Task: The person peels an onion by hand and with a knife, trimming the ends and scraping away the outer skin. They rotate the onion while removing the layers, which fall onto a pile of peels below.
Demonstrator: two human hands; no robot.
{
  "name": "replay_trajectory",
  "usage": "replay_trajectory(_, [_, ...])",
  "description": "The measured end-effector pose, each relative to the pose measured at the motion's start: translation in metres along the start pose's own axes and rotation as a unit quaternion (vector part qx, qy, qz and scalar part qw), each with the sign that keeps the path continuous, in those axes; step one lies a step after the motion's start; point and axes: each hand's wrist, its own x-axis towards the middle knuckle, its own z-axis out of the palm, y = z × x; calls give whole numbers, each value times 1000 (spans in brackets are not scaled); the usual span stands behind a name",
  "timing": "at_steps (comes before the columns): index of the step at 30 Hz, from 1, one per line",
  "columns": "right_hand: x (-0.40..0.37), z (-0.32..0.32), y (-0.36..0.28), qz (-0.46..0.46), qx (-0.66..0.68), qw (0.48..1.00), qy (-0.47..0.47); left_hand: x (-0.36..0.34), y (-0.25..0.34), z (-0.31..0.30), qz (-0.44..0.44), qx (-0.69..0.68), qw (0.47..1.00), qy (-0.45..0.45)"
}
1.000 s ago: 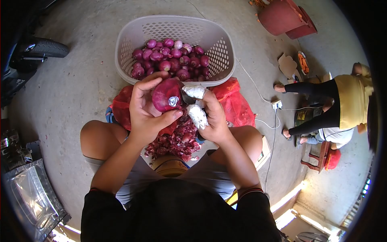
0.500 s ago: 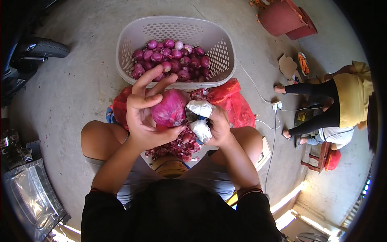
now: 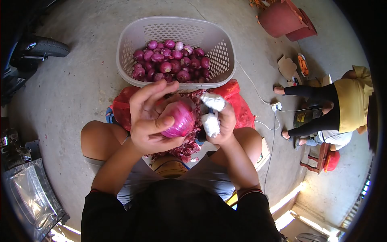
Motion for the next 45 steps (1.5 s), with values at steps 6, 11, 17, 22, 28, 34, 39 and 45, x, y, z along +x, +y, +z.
replay_trajectory(6, [-1, -17, 2, 10, -9, 999, -52, -2, 1, -3, 13, 56, 998, -34])
replay_trajectory(11, [1, -16, -9, 86, 26, 993, -75, -5, -3, -1, 35, 73, 996, -21])
replay_trajectory(17, [1, -30, -16, 186, 13, 968, -168, -7, -5, 0, -21, -3, 1000, -8])
replay_trajectory(22, [18, -26, -20, 115, 2, 978, -172, -3, -4, -2, -3, 1, 1000, -12])
replay_trajectory(28, [22, -32, -23, 125, -10, 973, -194, -4, -3, 0, -34, -14, 999, -15])
replay_trajectory(34, [15, -25, -19, 231, 55, 966, -102, -3, -6, 4, -14, 25, 1000, 7])
replay_trajectory(39, [5, -5, -10, 271, 198, 940, -69, 1, 6, 5, -124, -18, 992, -14])
replay_trajectory(45, [4, -1, -12, 355, 235, 905, 13, 5, -2, -1, 44, 183, 980, -71])
